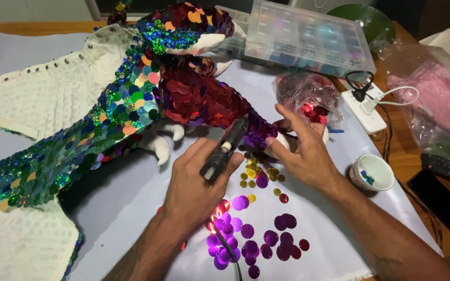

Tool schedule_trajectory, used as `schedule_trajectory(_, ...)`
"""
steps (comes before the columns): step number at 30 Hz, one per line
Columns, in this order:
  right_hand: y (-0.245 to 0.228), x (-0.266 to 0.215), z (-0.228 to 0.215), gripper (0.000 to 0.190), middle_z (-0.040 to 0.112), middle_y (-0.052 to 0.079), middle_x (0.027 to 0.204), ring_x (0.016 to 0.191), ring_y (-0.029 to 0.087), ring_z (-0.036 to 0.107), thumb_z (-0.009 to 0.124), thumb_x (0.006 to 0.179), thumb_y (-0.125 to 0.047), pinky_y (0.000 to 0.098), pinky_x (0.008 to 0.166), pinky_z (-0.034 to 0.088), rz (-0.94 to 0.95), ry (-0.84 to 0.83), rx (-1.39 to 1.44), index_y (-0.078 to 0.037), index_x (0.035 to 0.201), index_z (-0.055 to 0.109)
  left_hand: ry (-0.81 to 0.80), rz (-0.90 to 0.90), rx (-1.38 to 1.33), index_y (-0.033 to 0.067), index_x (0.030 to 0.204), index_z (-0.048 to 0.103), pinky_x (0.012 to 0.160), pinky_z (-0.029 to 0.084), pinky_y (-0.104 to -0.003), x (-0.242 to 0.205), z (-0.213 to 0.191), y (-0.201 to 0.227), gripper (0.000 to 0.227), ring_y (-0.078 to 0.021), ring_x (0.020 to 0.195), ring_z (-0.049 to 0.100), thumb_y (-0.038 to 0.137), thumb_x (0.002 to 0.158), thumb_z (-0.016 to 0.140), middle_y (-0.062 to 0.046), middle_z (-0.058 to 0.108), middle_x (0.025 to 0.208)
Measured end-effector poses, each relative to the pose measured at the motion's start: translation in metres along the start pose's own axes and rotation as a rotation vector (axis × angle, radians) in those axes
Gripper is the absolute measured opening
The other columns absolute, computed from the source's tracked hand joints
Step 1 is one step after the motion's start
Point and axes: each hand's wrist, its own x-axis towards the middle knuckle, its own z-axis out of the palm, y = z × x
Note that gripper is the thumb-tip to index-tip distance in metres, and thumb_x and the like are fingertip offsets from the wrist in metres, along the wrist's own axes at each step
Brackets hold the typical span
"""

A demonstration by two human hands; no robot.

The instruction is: Applying sequins to a dragon-shaped leather object using a hot glue gun

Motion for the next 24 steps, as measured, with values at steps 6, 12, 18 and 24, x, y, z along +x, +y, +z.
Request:
schedule_trajectory(6,0.002,0.001,-0.003,0.069,0.075,0.006,0.111,0.108,0.020,0.068,0.077,0.088,-0.024,0.0373,0.106,0.027,-0.013,0.006,-0.003,-0.015,0.152,0.052,-0.002,0.012,0.009,0.0099,0.082,0.069,0.055,0.053,-0.036,0.003,0.001,0.005,0.029,-0.0329,0.064,0.068,0.036,0.093,0.076,-0.009,0.062,0.068)
schedule_trajectory(12,-0.019,-0.007,-0.026,0.064,0.072,0.009,0.121,0.115,0.020,0.064,0.067,0.095,-0.024,0.0449,0.108,0.023,-0.068,0.024,-0.034,-0.005,0.152,0.046,-0.154,-0.110,0.059,0.0059,0.095,0.071,0.063,0.046,-0.031,0.004,-0.007,0.015,0.036,-0.0168,0.068,0.056,0.040,0.097,0.062,-0.002,0.058,0.078)
schedule_trajectory(18,-0.038,-0.015,-0.045,0.013,0.077,0.002,0.088,0.073,0.011,0.069,0.069,0.092,-0.019,0.0239,0.066,0.058,-0.170,-0.315,0.100,-0.011,0.098,0.077,-0.160,-0.125,0.084,0.0058,0.094,0.070,0.062,0.046,-0.031,0.005,-0.010,0.018,0.034,-0.0155,0.068,0.055,0.039,0.097,0.062,-0.003,0.059,0.078)
schedule_trajectory(24,-0.052,-0.026,-0.047,0.009,0.079,-0.001,0.088,0.080,0.012,0.075,0.074,0.091,-0.024,0.0302,0.074,0.062,-0.198,-0.784,0.184,-0.018,0.092,0.079,-0.179,-0.083,0.087,0.0051,0.091,0.068,0.064,0.048,-0.031,0.002,-0.008,0.014,0.034,-0.0170,0.069,0.057,0.038,0.098,0.062,-0.004,0.061,0.080)
